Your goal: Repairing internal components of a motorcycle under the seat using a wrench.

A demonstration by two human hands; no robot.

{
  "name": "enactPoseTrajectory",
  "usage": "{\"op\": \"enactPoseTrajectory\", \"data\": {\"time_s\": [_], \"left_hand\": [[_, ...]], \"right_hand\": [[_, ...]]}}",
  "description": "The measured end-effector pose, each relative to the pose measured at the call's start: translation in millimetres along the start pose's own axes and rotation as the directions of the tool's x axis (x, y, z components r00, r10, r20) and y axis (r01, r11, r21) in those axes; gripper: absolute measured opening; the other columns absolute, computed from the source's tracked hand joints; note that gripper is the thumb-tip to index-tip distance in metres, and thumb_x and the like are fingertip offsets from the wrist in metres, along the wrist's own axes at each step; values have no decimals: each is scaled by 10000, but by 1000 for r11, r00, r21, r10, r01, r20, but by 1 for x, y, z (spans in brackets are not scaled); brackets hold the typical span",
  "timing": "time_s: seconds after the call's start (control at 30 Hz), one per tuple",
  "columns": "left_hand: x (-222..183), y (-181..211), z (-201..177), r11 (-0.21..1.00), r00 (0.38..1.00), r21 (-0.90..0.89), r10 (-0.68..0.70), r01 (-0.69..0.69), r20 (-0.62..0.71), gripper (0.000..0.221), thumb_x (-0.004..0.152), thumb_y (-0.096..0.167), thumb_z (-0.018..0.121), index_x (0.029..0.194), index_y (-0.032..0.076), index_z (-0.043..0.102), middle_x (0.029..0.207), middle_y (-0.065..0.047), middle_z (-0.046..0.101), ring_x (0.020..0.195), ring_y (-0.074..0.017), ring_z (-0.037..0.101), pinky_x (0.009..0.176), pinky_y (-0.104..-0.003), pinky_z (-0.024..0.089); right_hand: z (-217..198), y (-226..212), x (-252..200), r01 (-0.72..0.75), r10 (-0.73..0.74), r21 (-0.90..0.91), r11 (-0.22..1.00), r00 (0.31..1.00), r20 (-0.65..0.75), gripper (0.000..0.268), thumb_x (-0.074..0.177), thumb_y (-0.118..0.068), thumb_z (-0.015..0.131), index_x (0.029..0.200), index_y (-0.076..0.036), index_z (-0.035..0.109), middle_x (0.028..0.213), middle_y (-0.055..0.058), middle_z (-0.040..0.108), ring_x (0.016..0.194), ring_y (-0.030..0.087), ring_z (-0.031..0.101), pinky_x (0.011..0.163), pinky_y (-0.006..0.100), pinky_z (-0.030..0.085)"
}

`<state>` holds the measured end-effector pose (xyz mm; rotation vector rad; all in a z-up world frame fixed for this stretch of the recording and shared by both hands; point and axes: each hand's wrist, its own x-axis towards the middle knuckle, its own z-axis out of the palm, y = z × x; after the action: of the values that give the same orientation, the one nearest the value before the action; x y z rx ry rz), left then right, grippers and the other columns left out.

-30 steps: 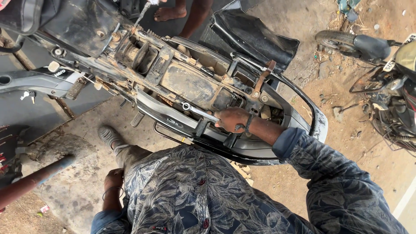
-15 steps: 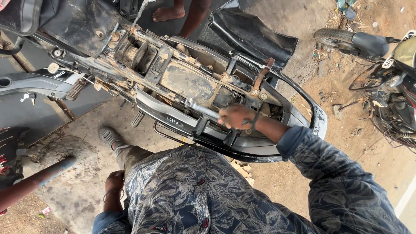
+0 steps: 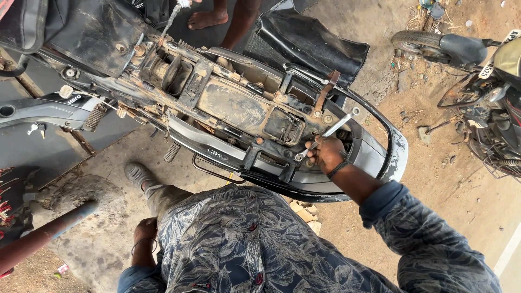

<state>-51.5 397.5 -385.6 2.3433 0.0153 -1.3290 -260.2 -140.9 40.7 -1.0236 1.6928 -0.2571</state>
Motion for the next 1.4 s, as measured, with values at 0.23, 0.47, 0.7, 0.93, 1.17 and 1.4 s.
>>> {"op": "enactPoseTrajectory", "data": {"time_s": [0.23, 0.47, 0.7, 0.93, 1.17, 1.4], "left_hand": [[-1, 7, -3, 992, 997, -113, -67, 63, -33, 464, 918, 463, 686, 1208, 108, 760, 1178, -203, 755, 1116, -375, 708, 965, -459, 534], [12, 8, 2, 999, 998, -18, 45, -46, -45, 437, 918, 456, 680, 1164, 113, 795, 1197, -194, 752, 1139, -374, 699, 975, -448, 535], [11, 1, 1, 996, 999, -79, 28, -32, -41, 432, 887, 435, 694, 1143, 103, 801, 1153, -198, 773, 1103, -361, 728, 947, -446, 553], [1, 0, 6, 995, 997, -72, -71, 70, -13, 461, 921, 484, 688, 1160, 104, 794, 1136, -204, 770, 1088, -375, 721, 933, -459, 549], [1, 1, 1, 995, 998, -84, -56, 56, 2, 457, 931, 473, 677, 1159, 97, 799, 1138, -188, 780, 1066, -352, 726, 938, -447, 543], [-6, 9, -12, 964, 993, -244, -95, 108, 67, 457, 922, 429, 658, 1186, 70, 760, 1115, -216, 815, 996, -374, 779, 908, -459, 577]], "right_hand": [[17, -41, -49, 89, -80, -165, 982, 995, 55, 106, 1084, -213, 442, 1117, -122, 487, 761, 58, 619, 470, 120, 436, 398, 288, 335], [47, -48, -31, 610, -175, -701, 370, 786, 592, 233, 1082, -264, 449, 1032, -68, 565, 657, 30, 598, 454, 101, 494, 376, 274, 432], [92, -47, -42, 755, 128, -605, -254, 646, 753, 409, 1066, -421, 470, 1127, -43, 614, 699, 84, 613, 582, 199, 608, 606, 419, 541], [109, -41, -52, 762, 290, -492, -421, 627, 723, 420, 1036, -451, 531, 1178, -67, 624, 790, 124, 678, 732, 272, 676, 727, 512, 547], [82, -55, -27, 591, 120, -806, 32, 798, 590, 404, 1076, -425, 464, 1211, -85, 635, 804, 88, 713, 569, 162, 607, 497, 345, 514], [2, -29, -7, -43, 56, -199, 979, 997, 59, 215, 1072, -300, 504, 1083, -95, 566, 821, 109, 725, 549, 155, 613, 468, 299, 522]]}}
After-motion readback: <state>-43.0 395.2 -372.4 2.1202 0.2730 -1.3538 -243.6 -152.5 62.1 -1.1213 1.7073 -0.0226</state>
